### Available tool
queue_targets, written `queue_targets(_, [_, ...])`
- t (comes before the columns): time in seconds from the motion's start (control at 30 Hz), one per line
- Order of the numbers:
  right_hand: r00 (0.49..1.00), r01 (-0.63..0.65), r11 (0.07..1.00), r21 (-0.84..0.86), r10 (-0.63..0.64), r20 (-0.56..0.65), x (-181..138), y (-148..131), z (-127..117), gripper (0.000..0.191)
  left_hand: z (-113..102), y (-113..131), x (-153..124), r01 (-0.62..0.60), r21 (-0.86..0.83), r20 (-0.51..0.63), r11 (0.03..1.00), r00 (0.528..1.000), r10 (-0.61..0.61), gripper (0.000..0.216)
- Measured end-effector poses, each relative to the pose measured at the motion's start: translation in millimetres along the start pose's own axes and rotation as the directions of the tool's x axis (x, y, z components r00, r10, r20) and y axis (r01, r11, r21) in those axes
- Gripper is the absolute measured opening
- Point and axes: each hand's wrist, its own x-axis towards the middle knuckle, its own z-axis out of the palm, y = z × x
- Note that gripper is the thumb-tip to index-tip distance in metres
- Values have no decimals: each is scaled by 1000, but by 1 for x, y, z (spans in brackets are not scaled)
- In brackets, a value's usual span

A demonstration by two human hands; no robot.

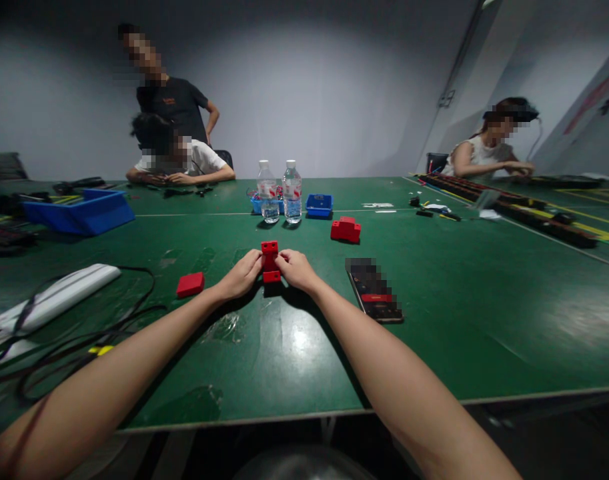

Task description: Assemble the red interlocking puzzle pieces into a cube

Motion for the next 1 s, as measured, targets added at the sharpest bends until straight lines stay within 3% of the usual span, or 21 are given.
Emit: queue_targets(1.0, [999,43,998,-52,-42,21,-3,1,-1,29,0,2,0,26,11,4,1000,1000,-26,36])
